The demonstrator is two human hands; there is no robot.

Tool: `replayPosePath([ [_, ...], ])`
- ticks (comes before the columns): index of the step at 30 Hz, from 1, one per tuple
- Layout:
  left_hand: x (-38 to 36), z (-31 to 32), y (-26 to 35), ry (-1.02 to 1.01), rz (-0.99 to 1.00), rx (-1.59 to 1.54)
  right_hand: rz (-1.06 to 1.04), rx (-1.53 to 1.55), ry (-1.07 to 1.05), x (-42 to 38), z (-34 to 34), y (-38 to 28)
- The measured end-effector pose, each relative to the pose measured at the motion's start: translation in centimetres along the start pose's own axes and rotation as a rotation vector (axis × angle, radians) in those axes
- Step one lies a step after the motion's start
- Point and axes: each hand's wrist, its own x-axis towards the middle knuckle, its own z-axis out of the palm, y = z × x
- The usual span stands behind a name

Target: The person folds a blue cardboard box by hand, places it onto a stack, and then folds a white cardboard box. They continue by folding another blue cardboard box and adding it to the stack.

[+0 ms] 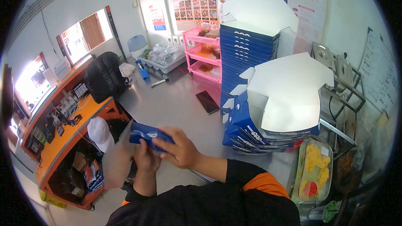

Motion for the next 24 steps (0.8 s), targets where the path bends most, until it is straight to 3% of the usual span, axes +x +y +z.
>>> replayPosePath([
  [2, -0.6, 0.4, -1.3, 0.033, -0.014, 0.077, 0.104, -0.090, 0.071, 0.0, 0.7, -0.2],
  [5, -0.6, 0.7, 0.0, -0.057, -0.037, 0.252, 0.091, -0.058, -0.034, 0.0, -0.4, -1.1],
  [7, -0.7, 0.5, 2.2, -0.140, -0.145, 0.307, 0.235, 0.278, 0.029, 0.2, -2.1, -1.3],
  [8, -0.7, -0.7, 3.2, -0.268, -0.321, 0.258, 0.310, 0.447, 0.059, 0.3, -2.9, -1.2],
  [10, -1.2, -1.1, 4.3, -0.425, -0.639, 0.150, 0.227, 0.402, -0.298, 1.8, -4.5, 0.0],
  [11, -1.3, -1.4, 4.0, -0.548, -0.696, 0.091, 0.184, 0.378, -0.474, 2.4, -5.0, 0.4],
  [13, -1.8, -2.2, 2.9, -0.529, -0.874, 0.019, 0.239, 0.268, -0.659, 3.3, -5.7, -0.3],
  [15, -1.9, -2.8, 2.0, -0.494, -0.929, -0.101, 0.353, 0.120, -0.787, 4.2, -6.6, -0.7],
  [16, -1.9, -2.6, 1.7, -0.483, -0.962, -0.190, 0.374, 0.129, -0.642, 3.7, -6.3, -0.2],
  [20, -1.3, -3.1, 0.2, -0.538, -1.050, -0.375, 0.232, 0.213, -0.509, 2.8, -6.1, -0.1],
  [23, -0.7, -3.8, -1.3, -0.566, -1.140, -0.365, 0.142, 0.201, -0.573, 2.4, -6.6, 0.1],
  [24, -0.7, -2.8, -1.2, -0.524, -1.171, -0.344, 0.098, 0.373, -0.719, 2.1, -6.6, 0.3],
])
